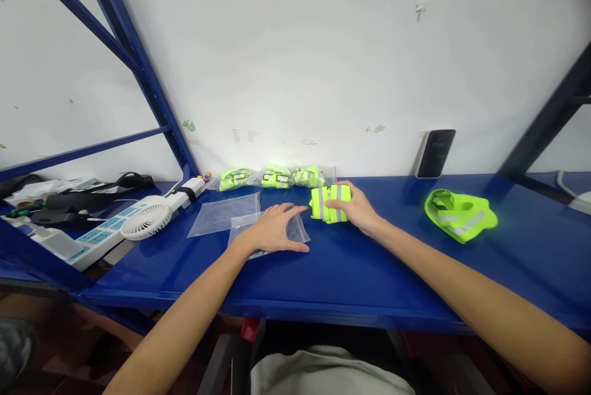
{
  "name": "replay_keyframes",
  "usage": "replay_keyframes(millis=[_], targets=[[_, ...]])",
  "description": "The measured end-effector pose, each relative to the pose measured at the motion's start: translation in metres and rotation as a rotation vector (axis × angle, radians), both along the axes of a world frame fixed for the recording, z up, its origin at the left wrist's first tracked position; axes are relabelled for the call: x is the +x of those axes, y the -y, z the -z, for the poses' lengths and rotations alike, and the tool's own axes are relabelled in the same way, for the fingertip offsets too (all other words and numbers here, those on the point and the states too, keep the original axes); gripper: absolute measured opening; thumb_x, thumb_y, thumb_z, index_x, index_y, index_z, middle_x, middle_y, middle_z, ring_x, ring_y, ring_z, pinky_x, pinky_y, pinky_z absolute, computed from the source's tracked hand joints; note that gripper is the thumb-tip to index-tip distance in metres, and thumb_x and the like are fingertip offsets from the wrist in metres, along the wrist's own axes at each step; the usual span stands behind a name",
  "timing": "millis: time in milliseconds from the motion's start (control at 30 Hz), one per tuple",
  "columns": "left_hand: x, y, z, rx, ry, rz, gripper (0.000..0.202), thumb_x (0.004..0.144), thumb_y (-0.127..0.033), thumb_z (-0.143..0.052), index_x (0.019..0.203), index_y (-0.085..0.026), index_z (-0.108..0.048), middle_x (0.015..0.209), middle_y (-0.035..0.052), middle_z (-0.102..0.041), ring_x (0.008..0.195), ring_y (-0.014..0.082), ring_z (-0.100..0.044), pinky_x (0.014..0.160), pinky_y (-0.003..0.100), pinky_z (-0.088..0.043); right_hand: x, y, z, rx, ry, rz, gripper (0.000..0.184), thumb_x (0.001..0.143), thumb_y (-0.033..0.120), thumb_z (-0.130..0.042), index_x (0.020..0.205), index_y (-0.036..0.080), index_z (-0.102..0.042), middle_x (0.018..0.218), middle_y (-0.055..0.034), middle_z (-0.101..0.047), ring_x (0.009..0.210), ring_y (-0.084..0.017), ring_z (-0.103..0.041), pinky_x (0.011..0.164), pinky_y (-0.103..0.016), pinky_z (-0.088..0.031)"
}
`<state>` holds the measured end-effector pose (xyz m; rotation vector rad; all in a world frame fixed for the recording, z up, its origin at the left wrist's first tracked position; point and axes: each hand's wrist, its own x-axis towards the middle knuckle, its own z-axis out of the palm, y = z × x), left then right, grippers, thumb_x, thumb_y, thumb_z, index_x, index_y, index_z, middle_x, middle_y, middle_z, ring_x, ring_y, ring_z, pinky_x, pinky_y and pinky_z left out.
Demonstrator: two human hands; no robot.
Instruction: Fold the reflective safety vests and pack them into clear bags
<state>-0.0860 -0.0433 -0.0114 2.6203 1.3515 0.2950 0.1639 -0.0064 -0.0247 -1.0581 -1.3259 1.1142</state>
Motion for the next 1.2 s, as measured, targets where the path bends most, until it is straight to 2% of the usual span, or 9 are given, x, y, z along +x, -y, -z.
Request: replay_keyframes(millis=[100,200,333,467,667,800,1000,1100,1200], targets=[[0.007,0.003,-0.002,0.192,0.153,0.015,0.088,0.068,-0.070,-0.069,0.143,-0.033,-0.043,0.143,0.0122,-0.046,0.127,0.0360,-0.049,0.102,0.055,-0.042,-0.007,0.006,-0.004,-0.183,-0.231,-0.031,0.049,0.059,0.019,-0.083,0.102,0.022,-0.058,0.092,-0.0020,-0.073,0.079,-0.022,-0.070,0.069,-0.035,-0.059],[0.010,0.002,-0.004,0.503,0.315,0.101,0.074,0.071,-0.058,-0.073,0.135,-0.029,-0.051,0.137,0.0112,-0.052,0.124,0.0318,-0.051,0.104,0.050,-0.042,-0.011,0.013,-0.012,-0.335,-0.405,-0.119,0.041,0.065,0.018,-0.078,0.102,0.020,-0.060,0.100,-0.0067,-0.074,0.083,-0.025,-0.072,0.073,-0.040,-0.060],[0.012,0.000,-0.001,0.744,0.369,0.193,0.066,0.074,-0.052,-0.071,0.131,-0.026,-0.052,0.139,0.0121,-0.052,0.124,0.0305,-0.052,0.104,0.049,-0.041,-0.012,0.018,-0.017,-0.302,-0.460,-0.219,0.036,0.070,0.019,-0.075,0.104,0.020,-0.063,0.104,-0.0080,-0.075,0.089,-0.026,-0.073,0.076,-0.040,-0.061],[0.018,-0.001,0.005,0.729,0.275,0.127,0.075,0.076,-0.053,-0.068,0.141,-0.026,-0.043,0.151,0.0156,-0.038,0.129,0.0347,-0.048,0.105,0.052,-0.039,-0.015,0.018,-0.014,-0.249,-0.454,-0.234,0.037,0.072,0.021,-0.075,0.106,0.020,-0.063,0.108,-0.0082,-0.075,0.095,-0.026,-0.073,0.080,-0.039,-0.060],[0.027,-0.002,0.010,0.689,0.148,0.088,0.082,0.078,-0.053,-0.067,0.148,-0.026,-0.033,0.158,0.0185,-0.022,0.132,0.0385,-0.042,0.105,0.055,-0.036,-0.021,0.021,-0.013,-0.263,-0.478,-0.075,0.037,0.068,0.019,-0.078,0.101,0.021,-0.062,0.102,-0.0065,-0.075,0.090,-0.025,-0.073,0.076,-0.036,-0.061],[0.028,-0.003,0.010,0.725,0.151,0.033,0.085,0.077,-0.055,-0.067,0.150,-0.027,-0.032,0.157,0.0181,-0.023,0.131,0.0390,-0.041,0.106,0.055,-0.034,-0.025,0.026,-0.015,-0.310,-0.467,-0.063,0.039,0.065,0.016,-0.079,0.099,0.021,-0.061,0.101,-0.0059,-0.075,0.088,-0.024,-0.073,0.072,-0.034,-0.060],[0.026,-0.005,0.010,0.731,0.091,0.074,0.100,0.069,-0.077,-0.063,0.150,-0.027,-0.032,0.153,0.0213,-0.029,0.132,0.0409,-0.039,0.109,0.060,-0.026,-0.024,0.029,-0.012,-0.266,-0.292,-0.146,0.043,0.057,0.017,-0.082,0.094,0.021,-0.060,0.088,-0.0014,-0.072,0.079,-0.021,-0.069,0.067,-0.032,-0.056],[0.031,-0.001,0.009,0.706,0.018,0.151,0.092,0.074,-0.069,-0.066,0.149,-0.029,-0.033,0.155,0.0206,-0.028,0.134,0.0394,-0.038,0.111,0.060,-0.023,-0.024,0.027,-0.007,-0.156,-0.174,-0.114,0.039,0.055,0.020,-0.083,0.086,0.021,-0.058,0.075,0.0036,-0.067,0.069,-0.017,-0.064,0.060,-0.027,-0.050],[0.038,0.006,0.006,0.712,-0.023,0.219,0.082,0.078,-0.062,-0.066,0.148,-0.029,-0.037,0.155,0.0203,-0.028,0.134,0.0389,-0.038,0.112,0.060,-0.024,-0.027,0.026,-0.003,-0.074,-0.169,-0.113,0.033,0.060,0.024,-0.078,0.087,0.021,-0.059,0.075,0.0044,-0.066,0.068,-0.015,-0.062,0.060,-0.025,-0.048]])
